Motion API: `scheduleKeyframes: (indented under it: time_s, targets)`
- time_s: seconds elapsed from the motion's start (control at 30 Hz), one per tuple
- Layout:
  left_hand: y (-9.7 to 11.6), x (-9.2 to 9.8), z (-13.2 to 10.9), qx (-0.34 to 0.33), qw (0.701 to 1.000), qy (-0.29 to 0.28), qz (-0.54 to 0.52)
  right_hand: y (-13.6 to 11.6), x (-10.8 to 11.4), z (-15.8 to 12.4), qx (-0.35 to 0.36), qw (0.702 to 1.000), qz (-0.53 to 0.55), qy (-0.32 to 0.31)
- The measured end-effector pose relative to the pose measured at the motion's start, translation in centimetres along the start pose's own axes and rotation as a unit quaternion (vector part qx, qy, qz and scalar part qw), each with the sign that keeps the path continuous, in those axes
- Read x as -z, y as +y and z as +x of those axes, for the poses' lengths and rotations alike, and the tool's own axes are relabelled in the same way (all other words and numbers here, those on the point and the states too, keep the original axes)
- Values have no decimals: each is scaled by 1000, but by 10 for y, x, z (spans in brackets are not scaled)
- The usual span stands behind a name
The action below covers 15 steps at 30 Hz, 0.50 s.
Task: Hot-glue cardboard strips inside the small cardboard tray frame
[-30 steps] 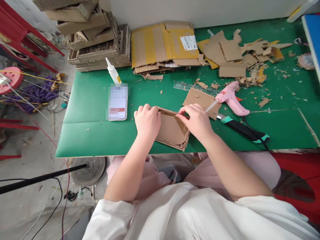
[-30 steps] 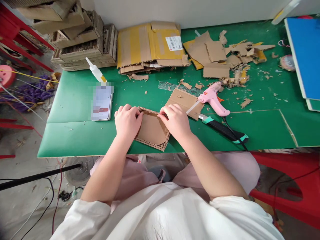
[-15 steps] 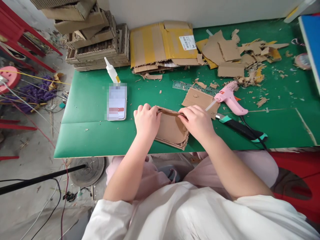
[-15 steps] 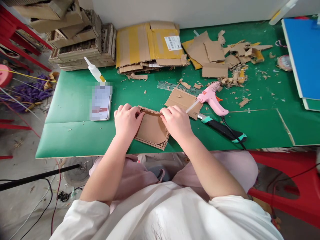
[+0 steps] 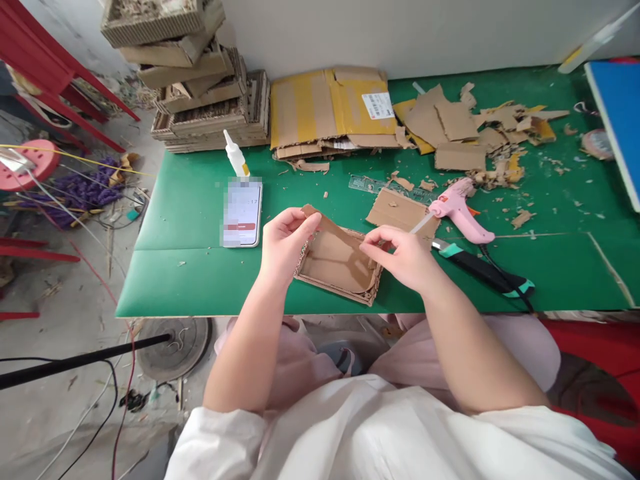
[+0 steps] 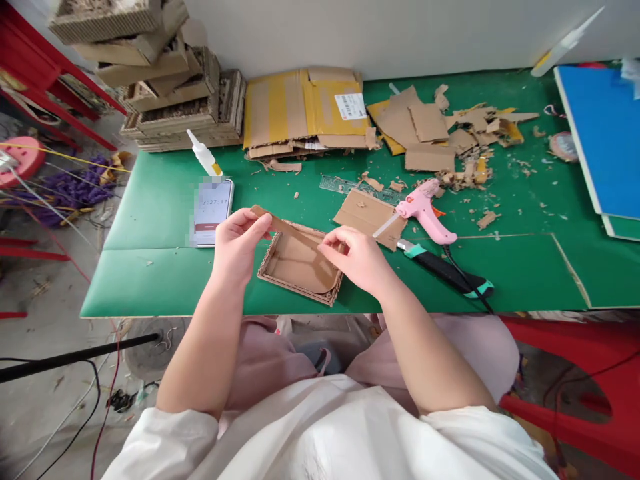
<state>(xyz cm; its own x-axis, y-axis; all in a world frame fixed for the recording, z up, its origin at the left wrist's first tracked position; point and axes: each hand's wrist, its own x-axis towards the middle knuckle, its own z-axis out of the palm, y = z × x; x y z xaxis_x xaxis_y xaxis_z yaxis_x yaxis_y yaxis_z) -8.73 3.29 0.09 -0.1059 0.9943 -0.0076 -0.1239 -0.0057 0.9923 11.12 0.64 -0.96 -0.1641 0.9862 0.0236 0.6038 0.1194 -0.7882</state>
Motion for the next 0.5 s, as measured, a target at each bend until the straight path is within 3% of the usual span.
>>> scheduleKeyframes:
  time_s: [0.07, 0.13, 0.3, 0.5]
  targets:
    - [1, -2, -2, -2, 1000, 20, -22, -6, 2, -3, -38, 995, 30, -83]
    - [1, -4, -4, -5, 1000, 24, -20, -12, 4, -5, -39, 990, 37, -129]
    - [2, -8, -11, 8, 1000, -8, 10, -32, 11, -5, -39, 996, 76, -15]
    - [3, -14, -15, 3, 999, -26, 25, -43, -3, 2, -51, 988, 131, -71]
